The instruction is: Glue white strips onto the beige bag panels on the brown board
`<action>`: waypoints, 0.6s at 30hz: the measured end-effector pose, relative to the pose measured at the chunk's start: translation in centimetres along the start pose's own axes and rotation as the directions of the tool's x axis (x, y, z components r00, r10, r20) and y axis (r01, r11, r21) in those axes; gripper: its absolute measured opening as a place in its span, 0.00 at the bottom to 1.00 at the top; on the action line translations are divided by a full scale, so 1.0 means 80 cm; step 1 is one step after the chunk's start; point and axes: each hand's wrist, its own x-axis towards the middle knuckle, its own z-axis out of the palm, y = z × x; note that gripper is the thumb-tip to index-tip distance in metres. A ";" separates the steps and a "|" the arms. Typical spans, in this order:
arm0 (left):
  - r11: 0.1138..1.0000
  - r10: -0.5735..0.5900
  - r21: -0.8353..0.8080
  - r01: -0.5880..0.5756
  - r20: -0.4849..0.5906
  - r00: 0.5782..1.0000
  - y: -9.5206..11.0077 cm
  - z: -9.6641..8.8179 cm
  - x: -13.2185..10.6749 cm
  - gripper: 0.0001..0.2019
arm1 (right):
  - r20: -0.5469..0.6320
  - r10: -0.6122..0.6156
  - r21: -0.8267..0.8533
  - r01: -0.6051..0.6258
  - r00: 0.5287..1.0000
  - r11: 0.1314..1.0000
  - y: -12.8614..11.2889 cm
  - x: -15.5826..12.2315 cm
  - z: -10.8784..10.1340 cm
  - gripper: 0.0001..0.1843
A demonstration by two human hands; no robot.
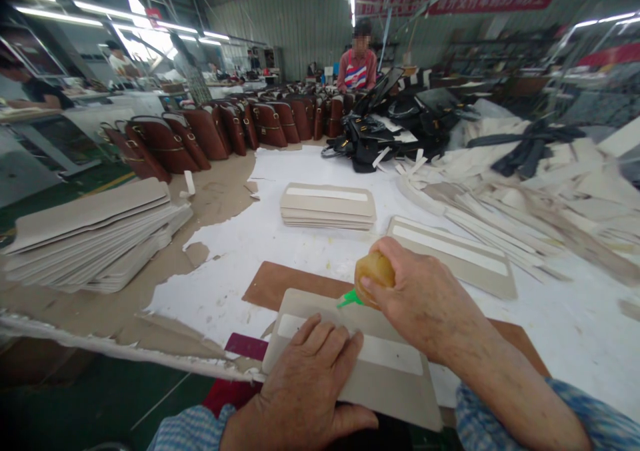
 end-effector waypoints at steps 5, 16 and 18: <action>1.000 -0.028 0.003 0.028 0.014 1.000 0.001 -0.004 0.000 0.42 | -0.041 -0.002 0.027 0.003 0.999 1.000 0.014 -0.004 0.000 0.09; 0.999 -0.049 0.002 0.049 0.035 0.998 0.003 -0.005 0.001 0.41 | -0.038 0.085 0.031 -0.084 0.996 0.996 0.030 -0.010 -0.008 0.13; 0.999 -0.045 0.010 0.045 0.026 0.999 0.003 -0.005 0.001 0.41 | -0.026 0.097 0.030 -0.097 0.995 0.995 0.033 -0.014 -0.010 0.12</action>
